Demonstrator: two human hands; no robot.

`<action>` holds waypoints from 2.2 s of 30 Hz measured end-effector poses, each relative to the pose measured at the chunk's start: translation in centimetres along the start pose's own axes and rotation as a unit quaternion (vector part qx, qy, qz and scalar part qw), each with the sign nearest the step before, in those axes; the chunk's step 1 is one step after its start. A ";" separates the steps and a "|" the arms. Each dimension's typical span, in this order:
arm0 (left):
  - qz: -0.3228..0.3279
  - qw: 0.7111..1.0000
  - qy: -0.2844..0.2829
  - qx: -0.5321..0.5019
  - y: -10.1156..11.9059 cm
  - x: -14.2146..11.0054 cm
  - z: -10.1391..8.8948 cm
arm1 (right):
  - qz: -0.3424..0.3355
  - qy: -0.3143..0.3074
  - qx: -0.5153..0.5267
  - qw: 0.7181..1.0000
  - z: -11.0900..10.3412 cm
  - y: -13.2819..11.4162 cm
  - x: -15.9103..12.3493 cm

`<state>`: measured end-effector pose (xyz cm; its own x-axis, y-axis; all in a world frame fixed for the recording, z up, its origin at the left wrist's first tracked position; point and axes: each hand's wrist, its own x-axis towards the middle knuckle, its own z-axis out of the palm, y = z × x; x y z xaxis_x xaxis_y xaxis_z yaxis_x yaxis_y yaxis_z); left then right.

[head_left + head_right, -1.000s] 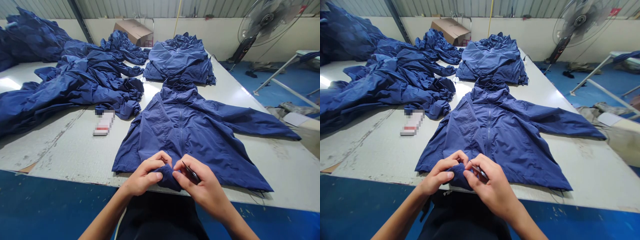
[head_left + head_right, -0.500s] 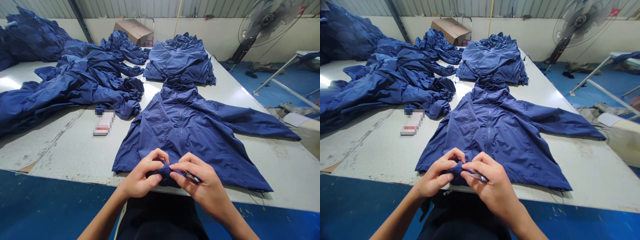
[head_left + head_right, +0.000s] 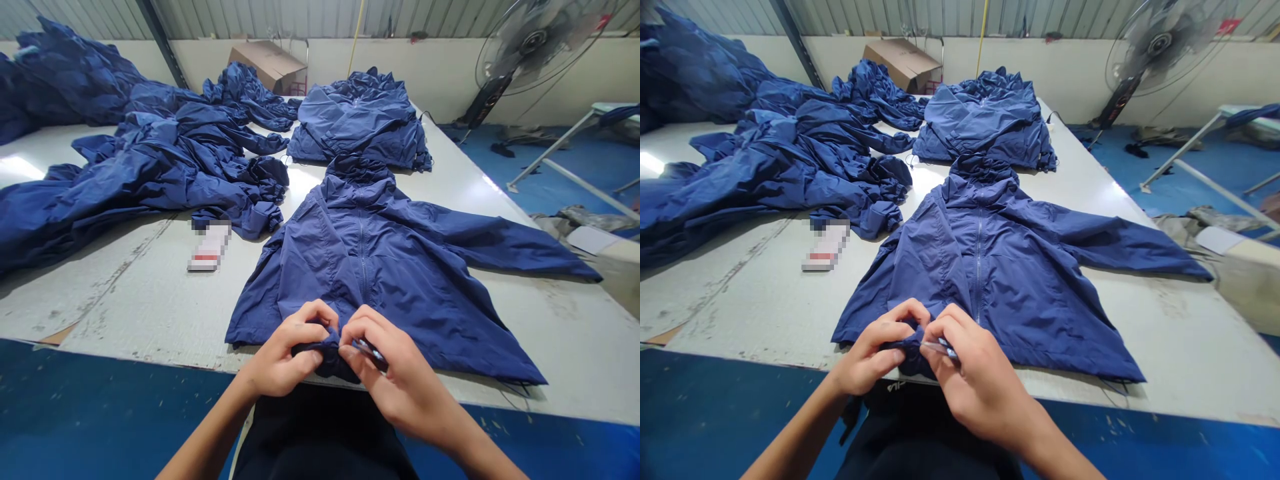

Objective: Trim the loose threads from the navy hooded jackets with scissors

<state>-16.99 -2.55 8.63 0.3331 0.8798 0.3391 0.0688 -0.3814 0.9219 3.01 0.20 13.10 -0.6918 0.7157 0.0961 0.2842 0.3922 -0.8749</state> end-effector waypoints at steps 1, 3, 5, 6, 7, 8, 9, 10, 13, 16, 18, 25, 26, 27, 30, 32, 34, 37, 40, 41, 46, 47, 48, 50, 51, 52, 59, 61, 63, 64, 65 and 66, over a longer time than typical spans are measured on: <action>-0.002 0.999 0.003 -0.034 -0.2 0.1 0.2 | 0.015 0.005 0.051 0.999 0.3 0.1 0.0; -0.005 0.996 0.010 -0.088 -0.6 0.2 0.5 | 0.048 0.014 0.157 0.986 0.9 0.5 0.1; -0.007 0.992 0.015 -0.125 -0.9 0.3 0.7 | 0.073 0.026 0.255 0.964 1.6 1.0 -0.1; -0.005 0.990 0.020 -0.141 -1.1 0.3 0.8 | 0.083 0.034 0.300 0.950 1.8 1.3 -0.1; -0.004 0.988 0.024 -0.154 -1.3 0.3 0.9 | 0.092 0.042 0.337 0.936 2.1 1.6 -0.2; -0.003 0.986 0.029 -0.166 -1.4 0.3 0.9 | 0.100 0.048 0.366 0.924 2.2 1.8 -0.3; -0.002 0.984 0.033 -0.174 -1.5 0.3 0.9 | 0.107 0.050 0.382 0.917 2.3 1.9 -0.4; -0.002 0.983 0.036 -0.179 -1.5 0.3 0.9 | 0.112 0.052 0.382 0.916 2.3 1.9 -0.4; -0.008 0.983 0.038 -0.178 -1.5 0.4 0.9 | 0.106 0.063 0.309 0.943 2.0 1.4 -0.3; -0.018 0.984 0.035 -0.176 -1.4 0.4 0.8 | 0.084 0.081 0.198 0.973 1.7 0.7 -0.2; -0.020 0.985 0.035 -0.167 -1.3 0.4 0.8 | 0.072 0.089 0.135 0.984 1.5 0.5 -0.2; -0.023 0.999 0.019 -0.045 -0.5 0.2 0.3 | 0.007 0.046 -0.036 0.998 0.2 0.3 -0.3; -0.024 0.999 0.012 -0.027 -0.4 0.2 0.3 | 0.003 0.031 -0.053 0.998 0.0 0.2 -0.3; -0.023 1.000 0.008 -0.019 -0.4 0.2 0.3 | 0.004 0.018 -0.060 0.998 -0.1 0.1 -0.3; -0.012 0.998 0.006 -0.061 -0.6 0.2 0.6 | 0.026 -0.006 0.002 1.000 -0.2 0.2 -0.1; -0.006 0.993 0.011 -0.116 -1.0 0.2 0.9 | 0.052 -0.012 0.119 0.991 0.1 0.6 0.0; -0.006 0.986 0.018 -0.166 -1.4 0.1 1.1 | 0.087 -0.011 0.250 0.964 0.4 1.0 0.0; -0.008 0.978 0.033 -0.205 -1.9 0.0 1.1 | 0.132 -0.002 0.345 0.929 0.7 1.5 0.0; -0.008 0.981 0.041 -0.188 -1.8 0.0 0.8 | 0.155 0.025 0.295 0.943 0.7 1.4 -0.1; -0.010 0.984 0.041 -0.176 -1.6 -0.1 0.7 | 0.155 0.044 0.264 0.951 0.7 1.4 -0.1; -0.041 0.997 0.034 -0.059 -0.6 -0.2 0.3 | 0.158 0.050 0.142 0.976 -0.1 1.4 0.1; -0.054 0.998 0.036 -0.020 -0.4 -0.3 0.3 | 0.164 0.031 0.139 0.976 -0.4 1.4 0.2; -0.067 0.997 0.038 0.021 -0.1 -0.3 0.3 | 0.170 0.014 0.144 0.975 -0.7 1.5 0.4; -0.082 0.991 0.042 0.094 0.6 -0.1 0.5 | 0.176 -0.010 0.171 0.969 -1.3 1.6 0.9; -0.077 0.989 0.046 0.122 1.0 0.0 0.6 | 0.176 -0.016 0.188 0.966 -1.6 1.6 1.2; -0.064 0.986 0.052 0.142 1.5 0.3 0.6 | 0.171 -0.018 0.200 0.965 -1.9 1.6 1.5; 0.072 0.978 0.134 0.145 1.7 5.0 -2.9 | -0.020 0.109 0.141 0.984 -7.8 0.1 3.2; 0.009 0.958 0.202 0.202 -1.2 7.0 -5.1 | -0.091 0.158 0.089 0.979 -10.1 -0.4 2.8; -0.109 0.901 0.235 0.347 -5.2 8.5 -7.0 | -0.118 0.191 0.046 0.973 -12.1 -0.4 2.1; -0.165 0.870 0.217 0.411 -7.2 8.9 -7.8 | -0.120 0.201 0.028 0.972 -12.9 -0.1 1.6; -0.187 0.862 0.206 0.425 -9.0 9.2 -8.4 | -0.117 0.201 0.010 0.972 -13.6 0.3 1.1; -0.201 0.856 0.198 0.432 -10.6 9.2 -8.8 | -0.110 0.196 -0.007 0.974 -14.1 0.7 0.5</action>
<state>-22.93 12.11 3.62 -0.2144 0.9512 0.2218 0.8306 0.0581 0.5539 12.22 9.04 19.24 -0.4313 0.7781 0.4566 0.1695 0.5670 -0.8061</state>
